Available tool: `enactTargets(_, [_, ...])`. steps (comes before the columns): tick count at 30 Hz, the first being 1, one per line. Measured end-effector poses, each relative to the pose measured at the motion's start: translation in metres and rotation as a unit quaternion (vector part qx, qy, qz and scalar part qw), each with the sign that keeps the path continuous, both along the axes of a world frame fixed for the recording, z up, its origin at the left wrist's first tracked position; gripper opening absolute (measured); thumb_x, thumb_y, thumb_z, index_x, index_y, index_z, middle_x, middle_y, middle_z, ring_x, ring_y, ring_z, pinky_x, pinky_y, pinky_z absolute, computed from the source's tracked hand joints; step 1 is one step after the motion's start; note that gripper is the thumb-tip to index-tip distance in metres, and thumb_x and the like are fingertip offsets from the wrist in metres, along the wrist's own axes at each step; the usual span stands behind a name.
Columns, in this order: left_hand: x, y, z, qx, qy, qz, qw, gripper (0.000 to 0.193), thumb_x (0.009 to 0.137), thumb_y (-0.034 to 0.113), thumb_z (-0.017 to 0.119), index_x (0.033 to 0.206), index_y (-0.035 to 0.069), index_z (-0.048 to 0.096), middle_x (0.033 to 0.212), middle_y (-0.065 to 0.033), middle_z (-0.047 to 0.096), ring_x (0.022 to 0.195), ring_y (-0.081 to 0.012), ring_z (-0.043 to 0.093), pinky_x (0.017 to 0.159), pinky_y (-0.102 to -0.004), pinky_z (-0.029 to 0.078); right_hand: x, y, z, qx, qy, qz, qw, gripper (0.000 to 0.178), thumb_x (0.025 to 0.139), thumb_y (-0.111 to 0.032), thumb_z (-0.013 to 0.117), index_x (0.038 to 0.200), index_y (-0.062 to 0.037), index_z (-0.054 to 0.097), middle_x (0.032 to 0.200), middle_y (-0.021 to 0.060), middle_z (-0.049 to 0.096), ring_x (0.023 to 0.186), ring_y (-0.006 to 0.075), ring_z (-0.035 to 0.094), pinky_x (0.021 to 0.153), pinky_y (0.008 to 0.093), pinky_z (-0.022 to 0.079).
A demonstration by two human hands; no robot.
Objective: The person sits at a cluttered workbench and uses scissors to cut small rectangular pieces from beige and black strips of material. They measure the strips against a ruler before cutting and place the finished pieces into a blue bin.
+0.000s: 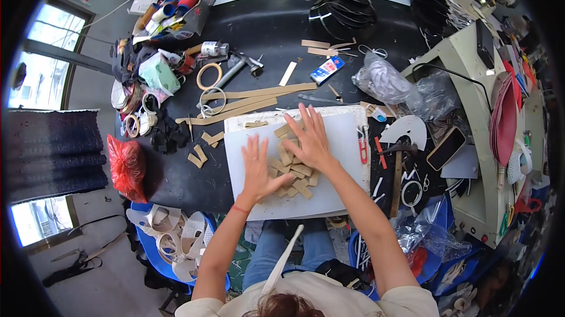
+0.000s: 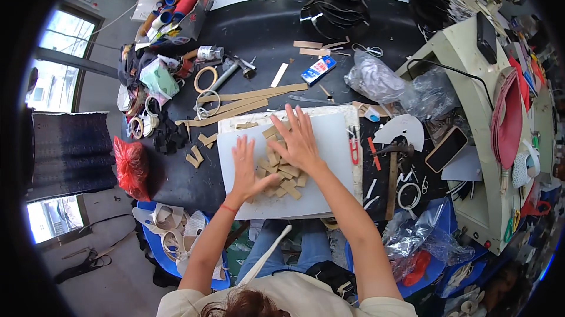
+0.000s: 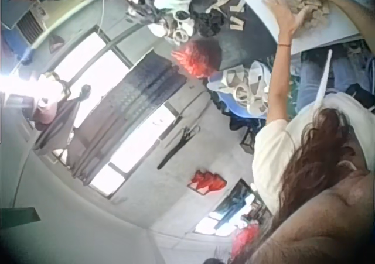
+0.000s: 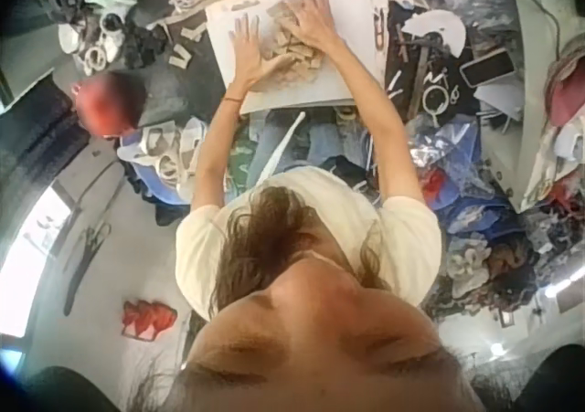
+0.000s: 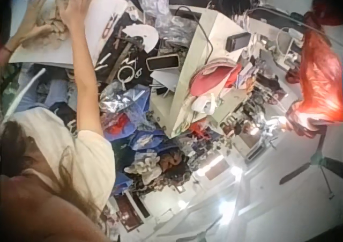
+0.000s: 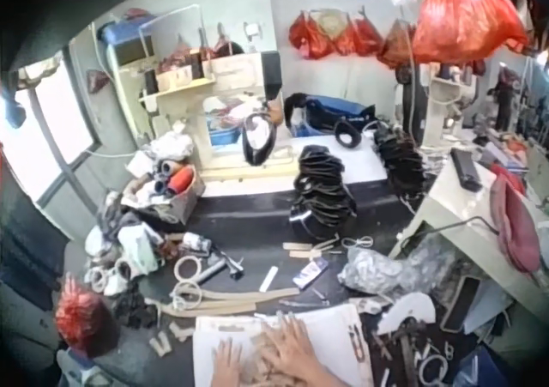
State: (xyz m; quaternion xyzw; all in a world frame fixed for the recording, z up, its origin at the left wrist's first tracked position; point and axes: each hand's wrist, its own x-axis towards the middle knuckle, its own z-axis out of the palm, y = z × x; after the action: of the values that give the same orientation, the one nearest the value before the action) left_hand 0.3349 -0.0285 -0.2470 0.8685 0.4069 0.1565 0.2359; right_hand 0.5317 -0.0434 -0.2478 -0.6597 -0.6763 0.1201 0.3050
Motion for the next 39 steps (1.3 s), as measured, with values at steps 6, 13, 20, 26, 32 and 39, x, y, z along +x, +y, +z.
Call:
enactTargets(6, [0.004,0.009,-0.012,-0.002,0.006,-0.101,0.995,0.105,0.070,0.064,0.063,0.139,-0.005,0.025,0.144,-0.0247,0.026,0.137,-0.0358,0.020,0.110,-0.0543,0.008,-0.019,-0.017,-0.019,-0.041,-0.049,0.099,0.993,0.055,0.084,-0.045,0.057,0.125,-0.0083,0.053,0.142,0.0126,0.036,0.131,0.0422,0.025,0.107,0.0558,0.018])
enactTargets(13, [-0.018,0.002,-0.018,-0.050,-0.090,-0.122,0.987,0.098,0.072,0.058,0.065,0.139,-0.003,0.027,0.145,-0.0231,0.026,0.136,-0.0383,0.021,0.111,-0.0494,0.015,-0.043,-0.037,-0.015,-0.064,-0.065,0.051,0.995,0.058,0.080,-0.043,0.061,0.127,-0.0099,0.052,0.141,0.0123,0.037,0.130,0.0415,0.026,0.107,0.0566,0.018])
enactTargets(20, [-0.045,-0.028,0.007,-0.053,-0.022,-0.125,0.991,0.100,0.066,0.063,0.067,0.143,0.011,0.029,0.148,-0.0232,0.015,0.137,-0.0429,0.011,0.103,-0.0675,0.003,-0.043,-0.041,-0.009,-0.078,-0.058,0.006,0.995,0.054,0.082,-0.033,0.059,0.132,-0.0146,0.048,0.143,0.0133,0.034,0.132,0.0408,0.025,0.108,0.0549,0.016])
enactTargets(26, [-0.013,-0.079,-0.026,-0.031,-0.068,-0.033,0.997,0.101,0.063,0.062,0.068,0.142,0.013,0.030,0.148,-0.0259,0.013,0.138,-0.0414,0.010,0.099,-0.0713,0.000,-0.051,-0.076,-0.014,-0.092,-0.074,-0.044,0.992,0.049,0.086,-0.022,0.047,0.133,-0.0108,0.046,0.144,0.0148,0.032,0.133,0.0426,0.022,0.109,0.0544,0.012])
enactTargets(32, [-0.069,-0.044,-0.025,0.031,-0.018,-0.059,0.998,0.096,0.065,0.057,0.071,0.140,0.010,0.031,0.147,-0.0240,0.018,0.138,-0.0380,0.017,0.103,-0.0666,0.006,-0.111,-0.044,-0.019,-0.035,-0.026,-0.014,0.999,0.043,0.083,-0.022,0.053,0.124,-0.0089,0.053,0.136,0.0132,0.043,0.127,0.0451,0.029,0.106,0.0560,0.022])
enactTargets(39, [-0.221,0.003,-0.042,0.035,-0.041,-0.028,0.998,0.091,0.068,0.045,0.074,0.139,0.008,0.029,0.143,-0.0223,0.024,0.134,-0.0374,0.026,0.106,-0.0603,0.017,-0.259,0.015,-0.023,0.010,-0.005,0.049,0.999,0.040,0.082,-0.022,0.056,0.118,-0.0046,0.056,0.130,0.0180,0.046,0.125,0.0404,0.035,0.105,0.0555,0.025])
